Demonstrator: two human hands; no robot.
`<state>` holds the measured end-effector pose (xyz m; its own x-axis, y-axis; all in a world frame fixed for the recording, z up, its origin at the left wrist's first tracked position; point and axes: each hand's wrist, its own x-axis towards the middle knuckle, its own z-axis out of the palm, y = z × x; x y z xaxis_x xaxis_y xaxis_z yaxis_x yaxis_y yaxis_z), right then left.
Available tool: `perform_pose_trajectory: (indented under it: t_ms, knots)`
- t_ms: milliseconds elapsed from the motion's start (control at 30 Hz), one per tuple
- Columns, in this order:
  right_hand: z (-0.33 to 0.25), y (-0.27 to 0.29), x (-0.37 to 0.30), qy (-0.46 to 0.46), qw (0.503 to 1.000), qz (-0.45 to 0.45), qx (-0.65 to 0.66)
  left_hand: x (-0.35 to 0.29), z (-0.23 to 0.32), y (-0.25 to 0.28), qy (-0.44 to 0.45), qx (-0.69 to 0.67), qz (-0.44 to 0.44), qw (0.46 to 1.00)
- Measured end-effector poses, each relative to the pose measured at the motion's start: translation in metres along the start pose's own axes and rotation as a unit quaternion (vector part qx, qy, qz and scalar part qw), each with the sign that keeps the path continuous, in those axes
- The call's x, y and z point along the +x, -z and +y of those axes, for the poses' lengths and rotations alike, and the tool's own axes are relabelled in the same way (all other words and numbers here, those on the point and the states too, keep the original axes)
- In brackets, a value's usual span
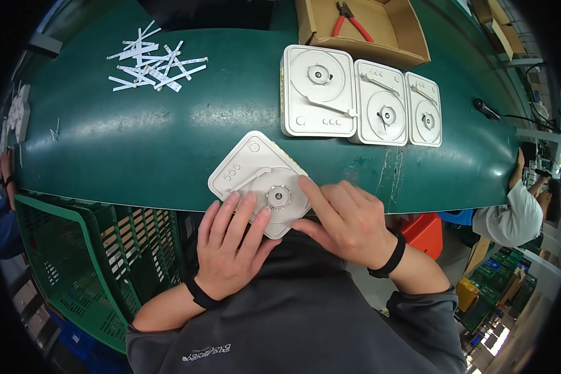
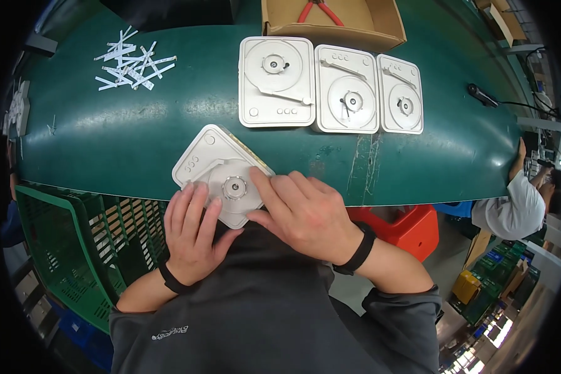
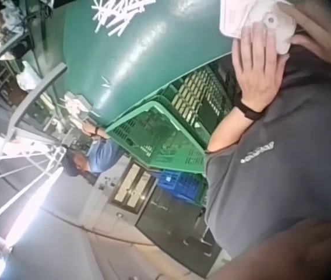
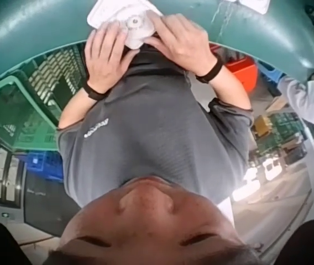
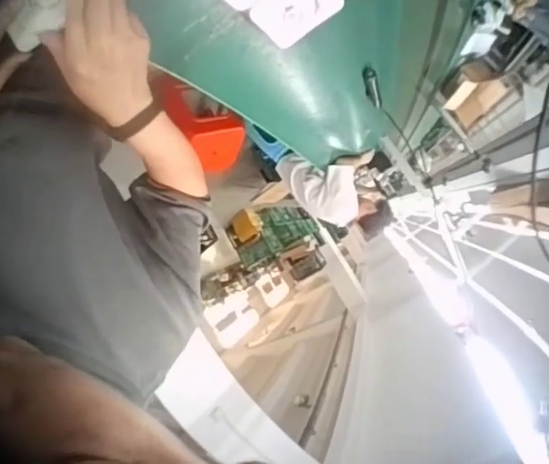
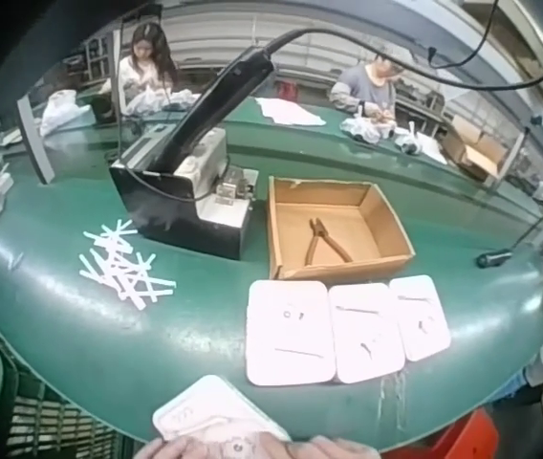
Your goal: The person picks up a white device from a green crate, places it on the table, and peels a white strip from a pile. They press the strip onto the device's center, wrap it around the internal components, and repeat the process with a second device.
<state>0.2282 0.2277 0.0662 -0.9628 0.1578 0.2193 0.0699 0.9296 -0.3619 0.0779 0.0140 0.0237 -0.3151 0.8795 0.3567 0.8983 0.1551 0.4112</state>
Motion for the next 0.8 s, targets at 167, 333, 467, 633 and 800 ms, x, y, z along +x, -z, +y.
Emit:
perform_pose_trajectory:
  t_ms: [167,333,467,633,800]
  knots:
    - [-0.011,-0.007,-0.006,0.014,0.999,0.003,-0.034,0.003,0.002,0.003,-0.03,0.023,-0.072,0.997]
    - [-0.008,-0.009,-0.007,0.037,0.998,0.005,-0.06,0.003,-0.003,0.006,-0.067,0.084,-0.11,0.988]
    - [-0.004,-0.007,-0.005,0.023,0.999,0.03,-0.019,-0.001,-0.011,0.003,-0.053,0.027,-0.071,0.996]
    - [-0.016,-0.007,-0.01,0.029,0.999,0.003,-0.021,-0.007,-0.015,0.002,-0.041,-0.024,-0.02,0.999]
    - [-0.026,-0.011,-0.013,0.055,0.996,-0.028,-0.067,0.005,-0.01,0.008,-0.047,0.008,-0.072,0.996]
